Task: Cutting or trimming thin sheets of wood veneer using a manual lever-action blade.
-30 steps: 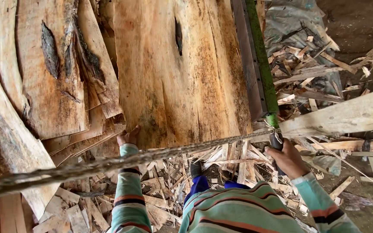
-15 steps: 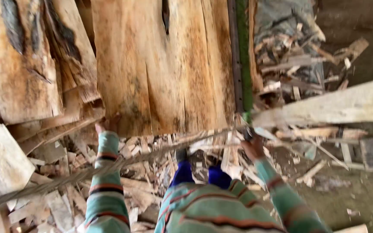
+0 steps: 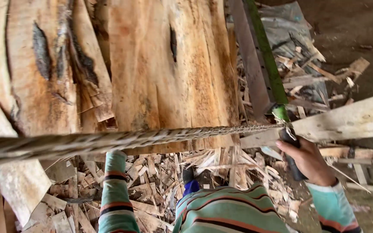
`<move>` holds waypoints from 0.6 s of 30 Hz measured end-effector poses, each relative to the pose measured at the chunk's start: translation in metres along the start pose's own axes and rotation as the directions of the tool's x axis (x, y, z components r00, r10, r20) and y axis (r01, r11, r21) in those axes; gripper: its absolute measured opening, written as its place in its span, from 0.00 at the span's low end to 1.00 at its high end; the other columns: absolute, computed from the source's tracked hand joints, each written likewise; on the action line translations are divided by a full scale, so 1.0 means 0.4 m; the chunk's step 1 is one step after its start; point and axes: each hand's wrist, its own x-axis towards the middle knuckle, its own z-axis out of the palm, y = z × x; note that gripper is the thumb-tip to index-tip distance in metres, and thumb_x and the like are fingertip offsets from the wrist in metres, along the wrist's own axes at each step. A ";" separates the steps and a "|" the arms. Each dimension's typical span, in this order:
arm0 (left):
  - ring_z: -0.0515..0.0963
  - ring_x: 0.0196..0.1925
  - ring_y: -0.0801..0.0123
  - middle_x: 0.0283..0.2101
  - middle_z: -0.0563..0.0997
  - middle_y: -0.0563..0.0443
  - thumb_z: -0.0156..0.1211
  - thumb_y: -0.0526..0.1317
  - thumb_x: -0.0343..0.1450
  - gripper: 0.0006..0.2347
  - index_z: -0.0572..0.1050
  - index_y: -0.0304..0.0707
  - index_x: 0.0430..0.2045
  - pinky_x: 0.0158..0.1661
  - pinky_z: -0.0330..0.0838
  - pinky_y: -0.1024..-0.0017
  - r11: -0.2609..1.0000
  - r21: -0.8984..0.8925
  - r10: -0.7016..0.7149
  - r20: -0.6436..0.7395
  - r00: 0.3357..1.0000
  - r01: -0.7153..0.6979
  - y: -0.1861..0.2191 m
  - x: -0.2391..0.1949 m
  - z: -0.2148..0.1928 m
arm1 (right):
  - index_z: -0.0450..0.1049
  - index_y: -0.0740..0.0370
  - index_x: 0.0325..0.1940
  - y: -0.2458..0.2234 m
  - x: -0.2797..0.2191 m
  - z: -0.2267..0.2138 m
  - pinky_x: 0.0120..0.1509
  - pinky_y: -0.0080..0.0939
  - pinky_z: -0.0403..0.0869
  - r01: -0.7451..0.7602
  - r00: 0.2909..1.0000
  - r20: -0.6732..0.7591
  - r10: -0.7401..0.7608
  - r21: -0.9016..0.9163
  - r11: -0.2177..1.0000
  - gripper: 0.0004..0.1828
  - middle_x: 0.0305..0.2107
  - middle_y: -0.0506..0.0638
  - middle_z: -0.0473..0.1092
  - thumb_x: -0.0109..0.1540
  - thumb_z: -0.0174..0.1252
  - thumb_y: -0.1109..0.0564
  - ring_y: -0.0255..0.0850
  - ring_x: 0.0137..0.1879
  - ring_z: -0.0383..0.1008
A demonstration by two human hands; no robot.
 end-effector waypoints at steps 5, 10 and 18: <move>0.78 0.66 0.55 0.63 0.83 0.48 0.56 0.50 0.75 0.17 0.81 0.51 0.57 0.70 0.65 0.57 0.973 -0.215 0.097 0.036 0.995 -0.087 0.015 -0.147 0.046 | 0.76 0.63 0.54 0.224 0.050 0.079 0.26 0.43 0.73 0.005 0.997 -0.073 0.021 0.339 0.941 0.27 0.24 0.53 0.72 0.67 0.50 0.38 0.41 0.24 0.73; 0.77 0.71 0.57 0.65 0.84 0.48 0.56 0.53 0.75 0.19 0.82 0.50 0.56 0.76 0.60 0.53 0.898 -0.410 0.205 0.073 0.976 -0.158 0.074 -0.269 0.083 | 0.67 0.64 0.62 0.576 0.175 0.281 0.47 0.45 0.72 -0.154 0.962 -0.123 0.242 0.485 0.861 0.31 0.40 0.50 0.73 0.70 0.49 0.35 0.41 0.43 0.72; 0.71 0.68 0.49 0.63 0.77 0.41 0.77 0.47 0.60 0.35 0.69 0.37 0.62 0.70 0.58 0.49 0.365 -0.764 -0.480 0.336 0.811 0.532 0.125 -0.338 0.090 | 0.79 0.71 0.46 0.444 0.156 0.354 0.49 0.47 0.77 -0.141 0.989 -0.029 0.148 0.178 0.974 0.22 0.38 0.57 0.80 0.61 0.64 0.47 0.46 0.43 0.79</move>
